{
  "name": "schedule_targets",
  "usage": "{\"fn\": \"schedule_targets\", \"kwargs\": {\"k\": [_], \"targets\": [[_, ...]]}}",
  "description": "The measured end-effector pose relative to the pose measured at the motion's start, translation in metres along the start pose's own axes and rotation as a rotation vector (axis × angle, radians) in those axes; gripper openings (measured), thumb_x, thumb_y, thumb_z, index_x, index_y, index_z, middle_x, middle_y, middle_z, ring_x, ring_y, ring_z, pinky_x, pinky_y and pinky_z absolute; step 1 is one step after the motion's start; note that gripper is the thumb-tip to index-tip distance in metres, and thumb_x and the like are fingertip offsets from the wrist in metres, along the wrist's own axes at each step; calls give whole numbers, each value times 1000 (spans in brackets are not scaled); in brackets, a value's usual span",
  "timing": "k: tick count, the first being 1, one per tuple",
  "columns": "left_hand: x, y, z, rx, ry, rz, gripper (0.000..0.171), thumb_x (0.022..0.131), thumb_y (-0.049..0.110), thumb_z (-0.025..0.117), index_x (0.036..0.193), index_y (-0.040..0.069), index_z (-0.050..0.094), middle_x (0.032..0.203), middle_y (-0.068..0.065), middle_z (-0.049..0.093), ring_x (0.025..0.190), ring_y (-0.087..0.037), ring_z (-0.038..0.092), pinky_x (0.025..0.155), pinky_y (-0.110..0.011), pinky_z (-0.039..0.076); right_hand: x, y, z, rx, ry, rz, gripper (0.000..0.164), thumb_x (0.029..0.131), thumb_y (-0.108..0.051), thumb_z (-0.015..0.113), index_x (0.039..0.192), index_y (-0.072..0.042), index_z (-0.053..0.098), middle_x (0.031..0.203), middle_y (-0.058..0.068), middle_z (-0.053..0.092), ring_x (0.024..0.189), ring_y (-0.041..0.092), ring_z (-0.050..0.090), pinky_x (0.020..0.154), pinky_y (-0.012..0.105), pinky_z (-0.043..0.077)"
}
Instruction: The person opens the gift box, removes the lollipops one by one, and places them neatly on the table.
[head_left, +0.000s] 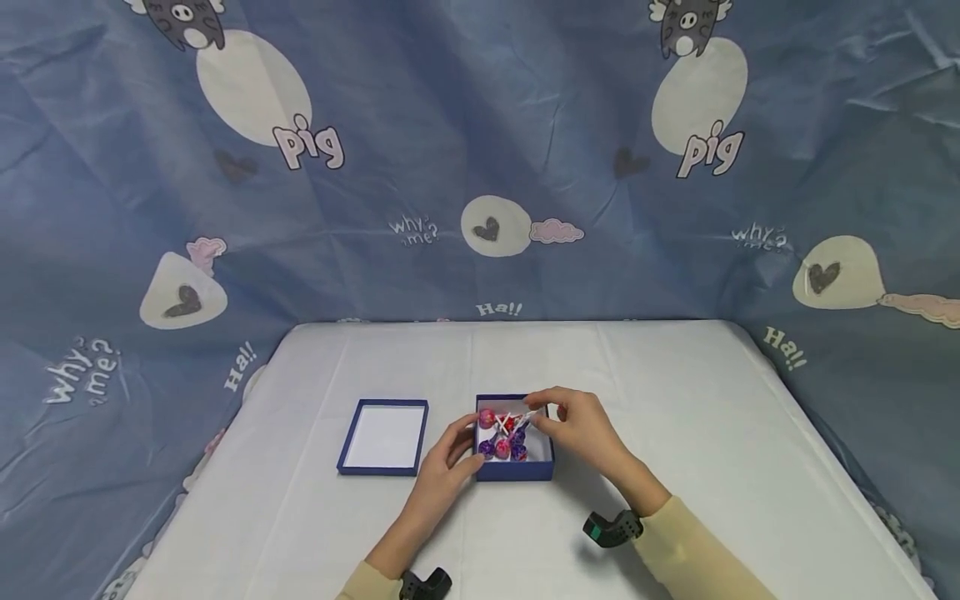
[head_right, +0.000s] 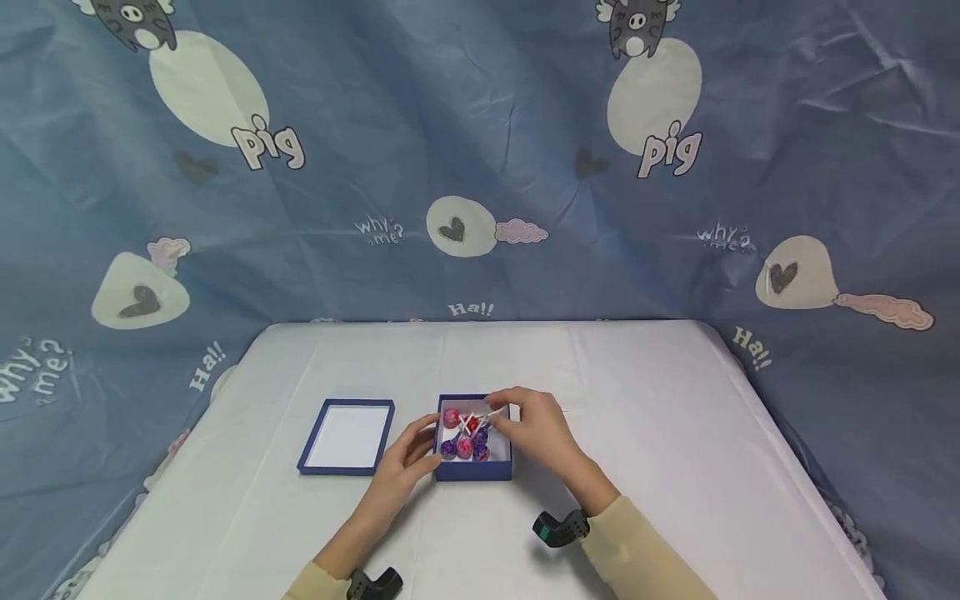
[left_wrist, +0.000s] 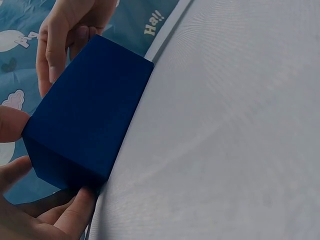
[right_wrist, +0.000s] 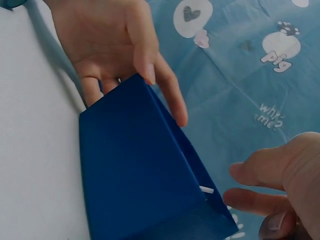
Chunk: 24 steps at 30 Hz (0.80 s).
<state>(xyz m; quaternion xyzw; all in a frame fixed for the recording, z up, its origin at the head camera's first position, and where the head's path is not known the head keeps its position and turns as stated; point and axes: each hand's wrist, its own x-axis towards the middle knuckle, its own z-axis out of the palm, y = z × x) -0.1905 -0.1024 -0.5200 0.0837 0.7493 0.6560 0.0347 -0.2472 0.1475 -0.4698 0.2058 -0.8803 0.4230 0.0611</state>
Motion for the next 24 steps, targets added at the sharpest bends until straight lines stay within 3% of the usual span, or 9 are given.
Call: {"fn": "schedule_targets", "kwargs": {"k": [4, 14, 24], "targets": [[-1, 0, 1, -2, -1, 0, 60, 95, 12, 66, 151, 20, 45, 152, -17, 43, 139, -35, 43, 114, -42, 37, -1, 0, 4, -40, -8, 5, 24, 87, -16, 79, 111, -17, 78, 106, -10, 73, 55, 9, 40, 49, 24, 36], [1, -3, 2, 3, -6, 10, 60, 95, 15, 67, 151, 21, 46, 151, -17, 44, 139, -34, 43, 113, -41, 38, -1, 3, 11, -76, -47, 10, 28, 86, -15, 80, 114, -17, 77, 109, -5, 73, 61, 10, 47, 53, 27, 43], [1, -6, 1, 33, 3, 13, 59, 96, 16, 66, 151, 24, 46, 150, -15, 45, 139, -32, 44, 112, -37, 39, -2, 2, 17, -79, -56, -22, 24, 86, -12, 79, 110, -15, 78, 100, -5, 74, 61, 9, 50, 52, 26, 44]]}}
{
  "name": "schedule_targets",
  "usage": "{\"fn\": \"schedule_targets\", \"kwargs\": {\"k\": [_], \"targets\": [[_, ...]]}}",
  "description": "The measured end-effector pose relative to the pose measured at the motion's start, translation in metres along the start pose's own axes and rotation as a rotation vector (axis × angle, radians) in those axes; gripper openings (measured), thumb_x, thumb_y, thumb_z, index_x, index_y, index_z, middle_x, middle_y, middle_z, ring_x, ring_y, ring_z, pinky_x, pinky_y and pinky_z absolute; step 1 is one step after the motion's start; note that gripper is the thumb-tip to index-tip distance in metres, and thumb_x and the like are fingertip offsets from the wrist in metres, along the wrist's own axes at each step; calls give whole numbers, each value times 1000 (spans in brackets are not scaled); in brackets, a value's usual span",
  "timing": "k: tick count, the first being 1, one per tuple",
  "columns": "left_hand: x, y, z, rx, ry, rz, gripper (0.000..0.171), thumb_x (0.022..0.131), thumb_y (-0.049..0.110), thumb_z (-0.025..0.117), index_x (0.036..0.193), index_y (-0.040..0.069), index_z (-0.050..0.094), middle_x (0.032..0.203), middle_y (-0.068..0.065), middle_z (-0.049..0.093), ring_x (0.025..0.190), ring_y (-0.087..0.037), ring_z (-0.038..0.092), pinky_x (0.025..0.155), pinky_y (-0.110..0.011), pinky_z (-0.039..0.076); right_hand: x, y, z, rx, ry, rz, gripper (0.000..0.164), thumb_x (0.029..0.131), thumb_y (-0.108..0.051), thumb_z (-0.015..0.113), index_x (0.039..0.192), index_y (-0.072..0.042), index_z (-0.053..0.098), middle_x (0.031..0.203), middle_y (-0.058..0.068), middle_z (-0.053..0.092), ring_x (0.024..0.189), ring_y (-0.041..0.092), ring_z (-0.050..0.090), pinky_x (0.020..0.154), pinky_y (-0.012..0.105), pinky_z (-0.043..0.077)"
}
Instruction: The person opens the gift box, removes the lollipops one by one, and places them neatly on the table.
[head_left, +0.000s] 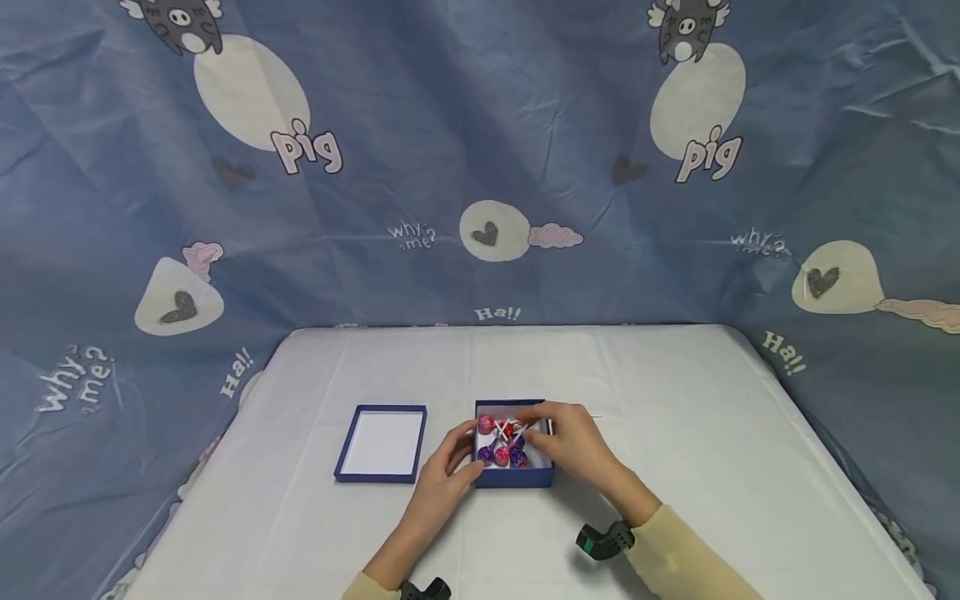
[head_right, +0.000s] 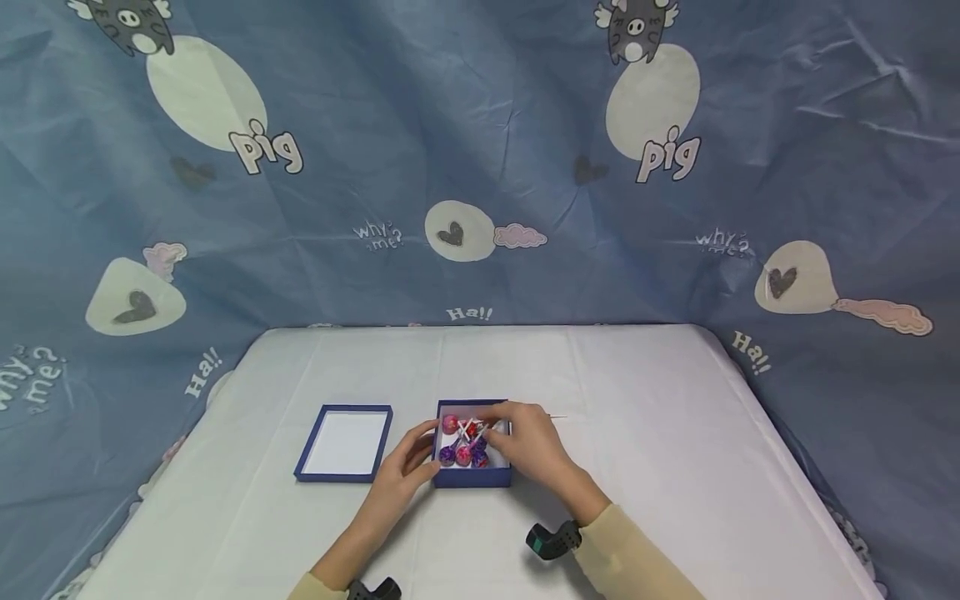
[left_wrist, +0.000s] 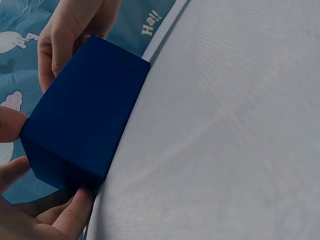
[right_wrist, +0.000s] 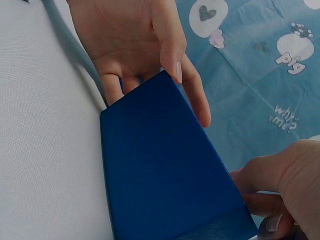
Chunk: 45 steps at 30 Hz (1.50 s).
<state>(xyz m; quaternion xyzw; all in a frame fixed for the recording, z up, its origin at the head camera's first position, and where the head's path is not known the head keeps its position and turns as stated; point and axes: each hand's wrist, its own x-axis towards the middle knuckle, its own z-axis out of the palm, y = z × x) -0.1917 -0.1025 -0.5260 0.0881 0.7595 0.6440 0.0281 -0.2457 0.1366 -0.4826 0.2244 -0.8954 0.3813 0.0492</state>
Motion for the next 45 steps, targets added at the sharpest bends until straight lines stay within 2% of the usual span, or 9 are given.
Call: {"fn": "schedule_targets", "kwargs": {"k": [7, 12, 17, 26, 33, 36, 42, 45], "targets": [[0, 0, 2, 17, -1, 16, 60, 96, 15, 65, 152, 20, 44, 150, -16, 46, 138, -32, 46, 112, -40, 40, -1, -1, -1, 9, -17, -8, 22, 85, -6, 79, 105, -15, 79, 98, -6, 75, 69, 6, 57, 58, 25, 49], [-1, 0, 1, 23, 1, 19, 59, 96, 14, 65, 152, 21, 45, 148, -15, 47, 137, -29, 47, 112, -38, 41, -1, 0, 0, 1, -30, -17, 18, 85, -5, 79, 98, -17, 81, 91, -9, 75, 63, 6, 56, 54, 25, 48], [-1, 1, 2, 26, 0, 31, 59, 96, 16, 65, 152, 20, 44, 149, -15, 47, 137, -30, 46, 112, -38, 40, 0, 0, 1, -10, -29, -21, 13, 84, -8, 81, 92, -19, 81, 88, -13, 74, 65, 4, 58, 54, 24, 48], [-1, 4, 2, 58, 12, 14, 59, 97, 17, 65, 152, 24, 44, 149, -14, 47, 137, -30, 47, 113, -38, 39, -1, -4, -1, -12, -38, -22, 11, 85, -8, 80, 89, -17, 80, 87, -12, 74, 75, 2, 63, 59, 24, 51], [-3, 3, 4, 58, 19, 15, 58, 96, 11, 65, 150, 21, 45, 149, -19, 46, 138, -35, 45, 114, -43, 37, -2, -5, -1, 4, -48, -1, 8, 85, -9, 80, 87, -17, 80, 85, -14, 72, 74, 3, 63, 59, 24, 52], [-3, 7, 4, 50, 18, 12, 59, 97, 8, 63, 151, 18, 44, 149, -23, 45, 138, -38, 44, 114, -46, 36, -2, -5, -2, 17, -51, 11, 7, 85, -10, 80, 87, -17, 81, 85, -14, 72, 75, 2, 63, 60, 24, 53], [-7, 26, 4, 12, 6, 18, 58, 96, 2, 61, 150, 10, 44, 148, -29, 43, 137, -43, 43, 114, -51, 35, -1, -8, -5, 34, -55, 22, 6, 87, -12, 79, 88, -18, 81, 88, -14, 73, 75, 2, 64, 59, 25, 54], [-7, 27, 4, 16, 15, 23, 57, 96, 1, 61, 150, 10, 45, 147, -28, 44, 137, -42, 44, 114, -50, 36, 0, -9, -7, 36, -55, 11, 5, 87, -13, 79, 89, -18, 81, 88, -14, 74, 72, 4, 63, 57, 25, 53]]}}
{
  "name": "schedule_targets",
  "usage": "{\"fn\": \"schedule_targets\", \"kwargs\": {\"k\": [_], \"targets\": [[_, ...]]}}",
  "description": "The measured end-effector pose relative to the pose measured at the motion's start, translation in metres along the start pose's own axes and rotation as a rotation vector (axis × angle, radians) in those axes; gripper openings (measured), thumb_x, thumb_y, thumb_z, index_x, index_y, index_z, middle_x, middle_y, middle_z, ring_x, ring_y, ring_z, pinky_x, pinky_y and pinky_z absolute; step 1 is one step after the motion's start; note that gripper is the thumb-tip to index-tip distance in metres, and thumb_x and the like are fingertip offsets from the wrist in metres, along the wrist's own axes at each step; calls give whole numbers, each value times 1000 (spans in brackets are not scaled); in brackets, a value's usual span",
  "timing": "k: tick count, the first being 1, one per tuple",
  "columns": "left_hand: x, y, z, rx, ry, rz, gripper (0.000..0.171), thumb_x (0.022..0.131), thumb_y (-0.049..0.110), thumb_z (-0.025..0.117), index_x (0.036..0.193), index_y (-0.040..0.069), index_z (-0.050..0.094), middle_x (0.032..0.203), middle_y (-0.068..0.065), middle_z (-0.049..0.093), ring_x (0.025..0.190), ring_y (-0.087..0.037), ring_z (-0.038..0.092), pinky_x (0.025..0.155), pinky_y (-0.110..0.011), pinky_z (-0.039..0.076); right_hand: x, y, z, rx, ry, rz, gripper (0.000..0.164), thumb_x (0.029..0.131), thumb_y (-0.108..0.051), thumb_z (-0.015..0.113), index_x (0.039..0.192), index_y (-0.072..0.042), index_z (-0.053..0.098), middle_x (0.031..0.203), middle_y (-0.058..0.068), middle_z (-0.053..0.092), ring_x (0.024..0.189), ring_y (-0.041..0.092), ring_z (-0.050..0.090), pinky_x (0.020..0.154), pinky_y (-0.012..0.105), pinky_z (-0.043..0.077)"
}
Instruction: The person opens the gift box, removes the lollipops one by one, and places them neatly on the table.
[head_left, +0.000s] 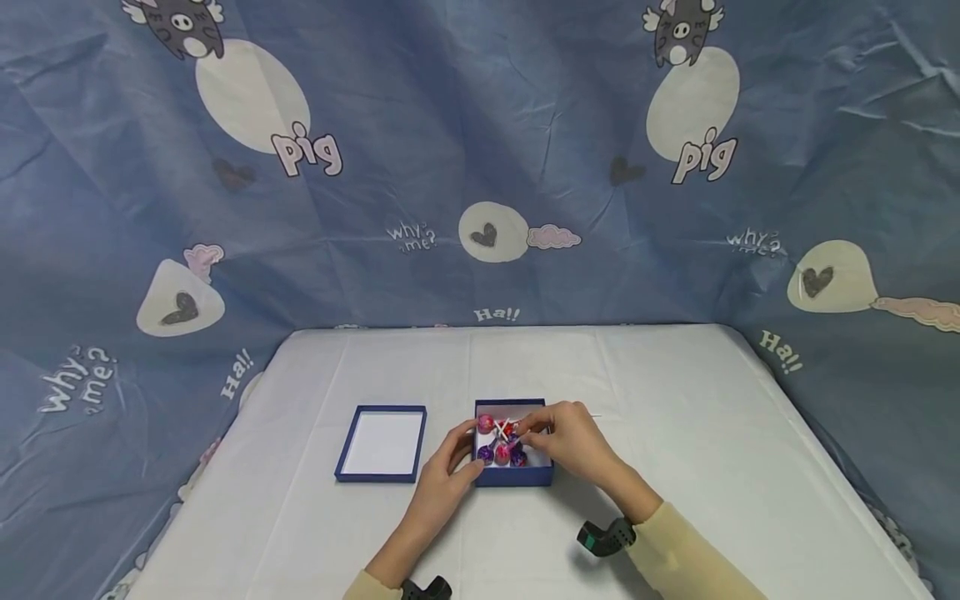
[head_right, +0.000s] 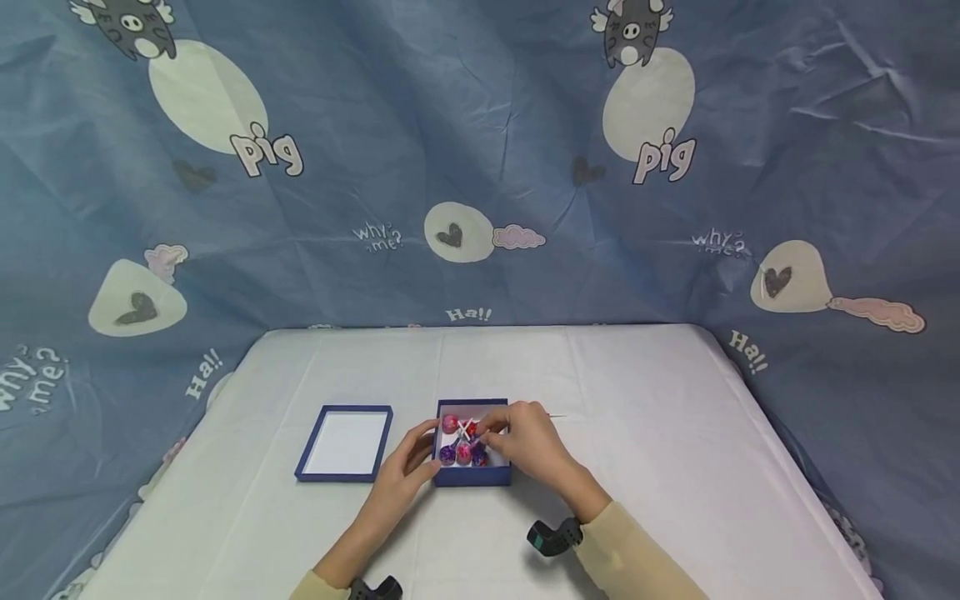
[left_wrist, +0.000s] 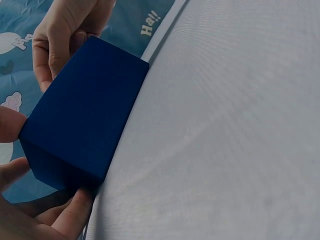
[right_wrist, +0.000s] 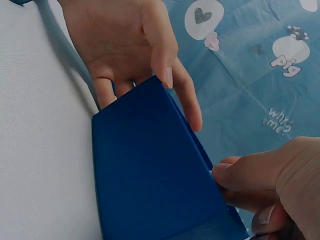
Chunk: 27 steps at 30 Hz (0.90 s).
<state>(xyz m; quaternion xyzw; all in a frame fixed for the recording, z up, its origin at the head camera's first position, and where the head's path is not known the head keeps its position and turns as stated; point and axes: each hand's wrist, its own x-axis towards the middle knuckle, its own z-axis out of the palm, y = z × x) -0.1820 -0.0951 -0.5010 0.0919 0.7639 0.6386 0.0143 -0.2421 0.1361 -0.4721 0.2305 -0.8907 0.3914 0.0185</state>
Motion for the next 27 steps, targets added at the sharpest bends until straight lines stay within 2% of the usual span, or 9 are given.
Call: {"fn": "schedule_targets", "kwargs": {"k": [6, 13, 21, 27], "targets": [[2, -12, 1, 35, 5, -15, 58, 97, 4, 61, 151, 15, 44, 149, -23, 45, 138, -38, 44, 113, -48, 38, -1, -3, -2, 27, 4, 15, 5, 88, -13, 79, 91, -16, 81, 83, -16, 72, 65, 10, 60, 52, 26, 51], [0, 5, 1, 13, -5, -24, 57, 96, 3, 62, 150, 16, 45, 148, -28, 44, 136, -42, 45, 111, -52, 39, 2, -8, -8, 10, 7, -1, 3, 89, -17, 78, 89, -15, 81, 82, -15, 71, 65, 9, 61, 53, 26, 51], [7, -18, 1, 40, 5, -10, 59, 96, 7, 64, 151, 17, 44, 149, -23, 45, 137, -37, 46, 112, -46, 40, 4, -13, -16, -21, 14, -14, 4, 88, -15, 78, 89, -17, 81, 80, -15, 71, 61, 13, 57, 50, 26, 47], [7, -22, -1, 40, 3, 4, 58, 96, 11, 65, 150, 19, 46, 147, -19, 49, 135, -33, 48, 111, -41, 41, 4, -14, -21, -47, 44, -24, 9, 88, -14, 78, 89, -22, 81, 80, -18, 70, 56, 10, 52, 48, 26, 45]]}}
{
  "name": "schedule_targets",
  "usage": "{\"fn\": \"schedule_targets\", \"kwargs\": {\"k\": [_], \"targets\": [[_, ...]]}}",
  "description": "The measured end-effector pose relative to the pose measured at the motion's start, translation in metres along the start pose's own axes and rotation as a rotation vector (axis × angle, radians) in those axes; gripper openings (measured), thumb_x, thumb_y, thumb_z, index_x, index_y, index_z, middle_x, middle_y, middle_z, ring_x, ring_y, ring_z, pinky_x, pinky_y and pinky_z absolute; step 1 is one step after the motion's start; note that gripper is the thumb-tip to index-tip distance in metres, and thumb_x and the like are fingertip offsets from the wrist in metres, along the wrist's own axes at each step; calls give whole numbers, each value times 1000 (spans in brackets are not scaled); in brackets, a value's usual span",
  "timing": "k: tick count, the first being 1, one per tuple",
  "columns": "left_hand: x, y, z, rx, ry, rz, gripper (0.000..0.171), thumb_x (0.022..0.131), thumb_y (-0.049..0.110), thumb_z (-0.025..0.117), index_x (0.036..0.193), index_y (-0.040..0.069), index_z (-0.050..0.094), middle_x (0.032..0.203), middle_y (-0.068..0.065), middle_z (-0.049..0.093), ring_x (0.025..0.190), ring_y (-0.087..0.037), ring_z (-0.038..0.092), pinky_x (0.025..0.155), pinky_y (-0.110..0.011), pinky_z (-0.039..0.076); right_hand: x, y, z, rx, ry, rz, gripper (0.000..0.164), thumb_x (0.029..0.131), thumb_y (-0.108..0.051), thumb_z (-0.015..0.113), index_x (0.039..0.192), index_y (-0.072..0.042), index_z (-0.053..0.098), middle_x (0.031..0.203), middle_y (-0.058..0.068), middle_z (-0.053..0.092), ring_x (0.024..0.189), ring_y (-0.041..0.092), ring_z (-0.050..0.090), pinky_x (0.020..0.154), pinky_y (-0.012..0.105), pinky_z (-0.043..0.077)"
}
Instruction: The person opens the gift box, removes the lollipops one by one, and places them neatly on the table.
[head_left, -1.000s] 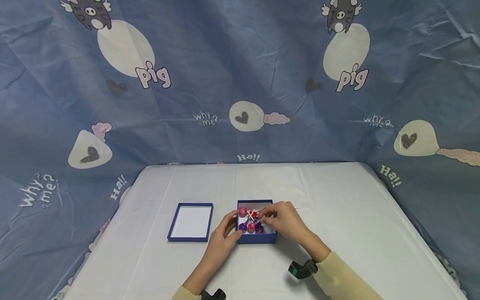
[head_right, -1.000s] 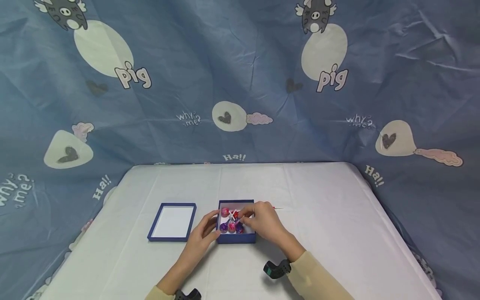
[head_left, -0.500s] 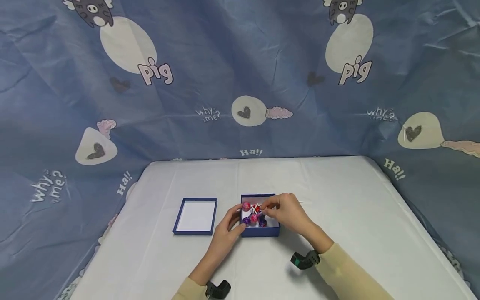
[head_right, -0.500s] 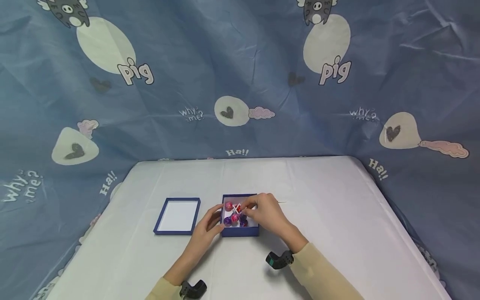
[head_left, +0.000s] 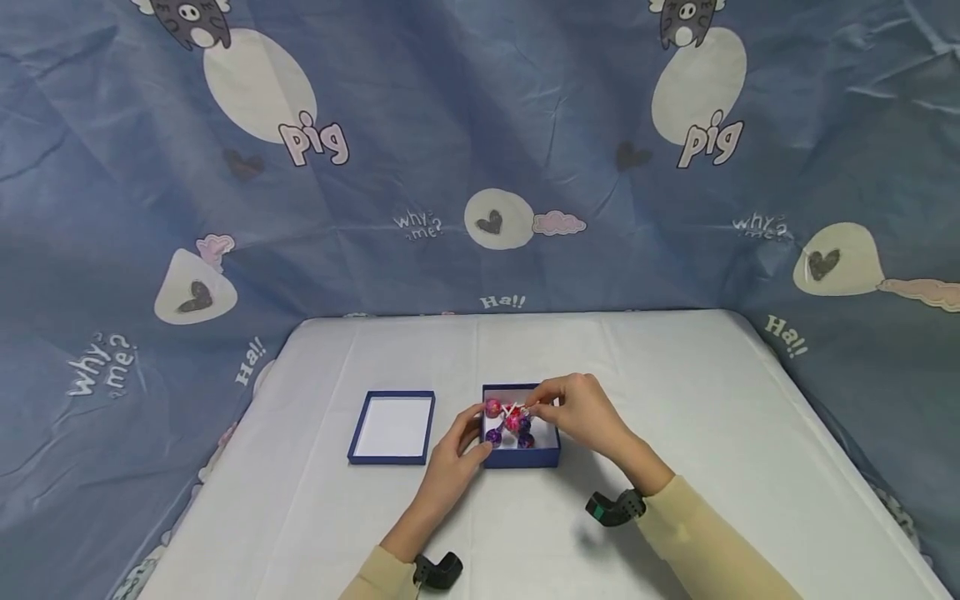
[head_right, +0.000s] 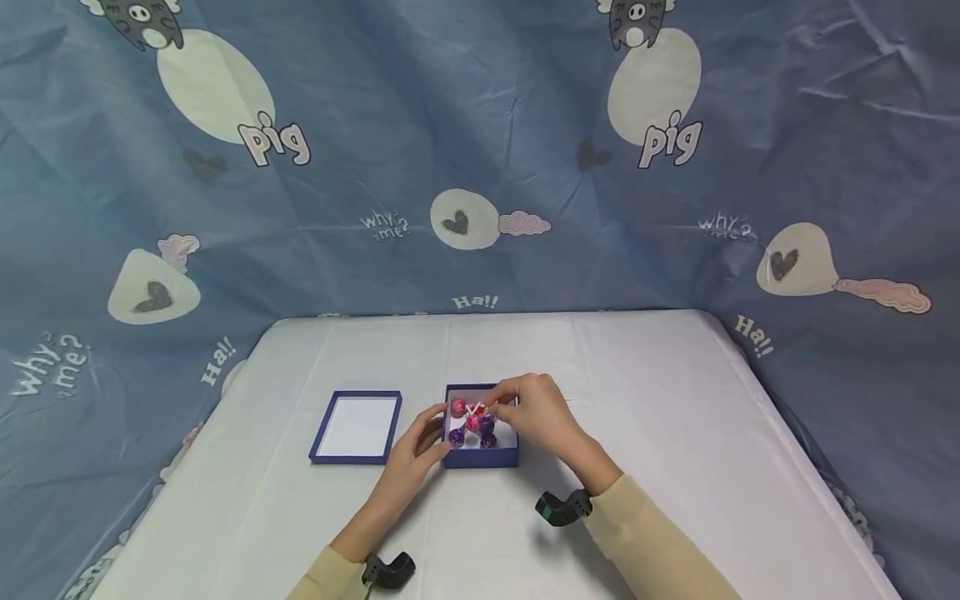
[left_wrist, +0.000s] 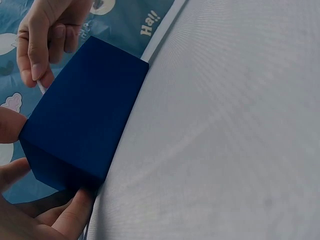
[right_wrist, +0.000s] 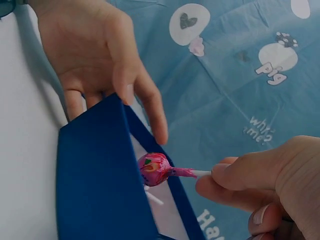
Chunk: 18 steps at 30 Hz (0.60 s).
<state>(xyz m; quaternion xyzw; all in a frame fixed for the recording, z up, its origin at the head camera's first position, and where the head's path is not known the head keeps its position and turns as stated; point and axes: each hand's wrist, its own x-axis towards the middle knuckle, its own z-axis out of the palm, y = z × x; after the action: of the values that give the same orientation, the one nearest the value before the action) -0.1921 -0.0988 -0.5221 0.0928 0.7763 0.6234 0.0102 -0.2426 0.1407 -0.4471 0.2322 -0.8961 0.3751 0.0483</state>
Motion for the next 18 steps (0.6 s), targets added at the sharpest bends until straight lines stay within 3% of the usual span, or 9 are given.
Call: {"fn": "schedule_targets", "kwargs": {"k": [4, 10, 15, 18], "targets": [[1, -1, -1, -3, 2, 9, 59, 95, 11, 65, 150, 19, 46, 147, -19, 49, 135, -32, 48, 111, -40, 41, 1, -1, -6, 8, 15, 1, 7, 89, -16, 77, 90, -22, 80, 83, -16, 71, 57, 10, 54, 49, 27, 48], [1, -1, -1, -6, 2, 18, 59, 95, 12, 65, 151, 18, 45, 148, -17, 48, 136, -32, 48, 111, -38, 41, 0, -2, -15, 25, 55, 18, 14, 89, -15, 77, 87, -28, 79, 86, -14, 72, 71, 7, 63, 58, 29, 54], [0, -1, 0, -13, 3, 11, 59, 96, 12, 65, 151, 18, 45, 149, -18, 47, 137, -33, 47, 111, -40, 41, -1, 0, -24, 10, 78, 33, 11, 89, -16, 77, 87, -27, 80, 87, -15, 72, 67, 11, 59, 53, 30, 49], [-4, 13, -1, -19, 4, -5, 58, 96, 9, 64, 151, 15, 45, 149, -22, 45, 137, -38, 45, 112, -46, 40, -2, 0, -28, 13, 77, 48, 7, 89, -17, 77, 90, -23, 80, 81, -13, 71, 61, 13, 58, 48, 29, 44]]}}
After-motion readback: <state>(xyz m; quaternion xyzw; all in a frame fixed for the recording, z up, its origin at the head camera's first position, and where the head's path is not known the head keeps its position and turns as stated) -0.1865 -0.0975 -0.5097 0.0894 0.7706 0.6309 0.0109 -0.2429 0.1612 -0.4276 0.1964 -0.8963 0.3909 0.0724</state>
